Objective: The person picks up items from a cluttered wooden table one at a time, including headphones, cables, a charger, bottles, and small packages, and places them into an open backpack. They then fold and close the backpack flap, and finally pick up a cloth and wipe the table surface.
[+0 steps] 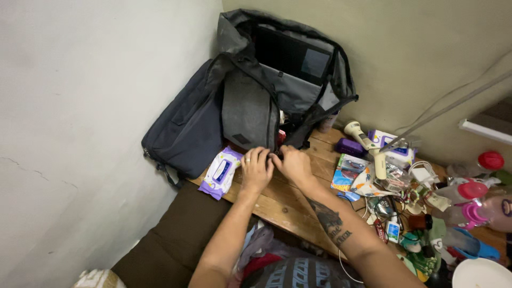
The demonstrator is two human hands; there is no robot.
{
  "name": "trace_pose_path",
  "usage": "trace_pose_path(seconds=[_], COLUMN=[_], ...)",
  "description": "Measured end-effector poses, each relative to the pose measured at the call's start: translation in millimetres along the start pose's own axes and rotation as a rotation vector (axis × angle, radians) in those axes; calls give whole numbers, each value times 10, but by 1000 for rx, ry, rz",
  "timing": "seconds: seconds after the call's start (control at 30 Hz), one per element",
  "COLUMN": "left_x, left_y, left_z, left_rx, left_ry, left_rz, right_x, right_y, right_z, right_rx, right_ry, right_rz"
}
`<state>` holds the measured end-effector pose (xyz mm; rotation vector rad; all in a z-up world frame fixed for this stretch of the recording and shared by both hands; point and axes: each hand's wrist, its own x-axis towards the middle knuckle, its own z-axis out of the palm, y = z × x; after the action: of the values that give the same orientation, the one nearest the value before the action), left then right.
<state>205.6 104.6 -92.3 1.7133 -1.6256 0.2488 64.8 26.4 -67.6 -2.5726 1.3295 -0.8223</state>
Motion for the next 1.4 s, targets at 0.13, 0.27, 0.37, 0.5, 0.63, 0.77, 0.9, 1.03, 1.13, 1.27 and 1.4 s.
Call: trace_pose_path(seconds=[0.13, 0.27, 0.37, 0.5, 0.63, 0.77, 0.9, 1.03, 1.13, 1.27, 1.4], left_x=[-150, -3, -39, 28, -24, -172, -387, -496, -443, -70, 207], left_y=[15, 100, 148, 126, 139, 381, 924, 1404, 1684, 1974, 2078], left_z=[90, 147, 205, 339, 393, 410, 643, 1015, 1323, 1751, 1917], left_rx=[97, 69, 46, 89, 254, -66, -241, -457, -373, -433, -446], left_ry=[64, 71, 79, 49, -67, 94, -10, -481, -458, -495, -453], left_rz=[67, 48, 1, -29, -65, 55, 241, 265, 379, 144, 122], right_x=[-62, 18, 0, 54, 34, -60, -566, -1337, -1809, -1746, -1445], right_y=[-37, 36, 69, 66, 79, 426, 1159, 1790, 2023, 2135, 2152], right_z=[-2, -66, -116, -226, -239, -287, -568, -979, -1224, -1278, -1206], right_rx=[0, -32, -56, -2, 65, 325, 273, 322, 270, 125, -2], right_ry=[8, -8, 0, -28, -36, -38, 37, 195, 292, 311, 210], right_rz=[-44, -94, -164, -159, -69, 139, 339, 518, 716, 691, 681])
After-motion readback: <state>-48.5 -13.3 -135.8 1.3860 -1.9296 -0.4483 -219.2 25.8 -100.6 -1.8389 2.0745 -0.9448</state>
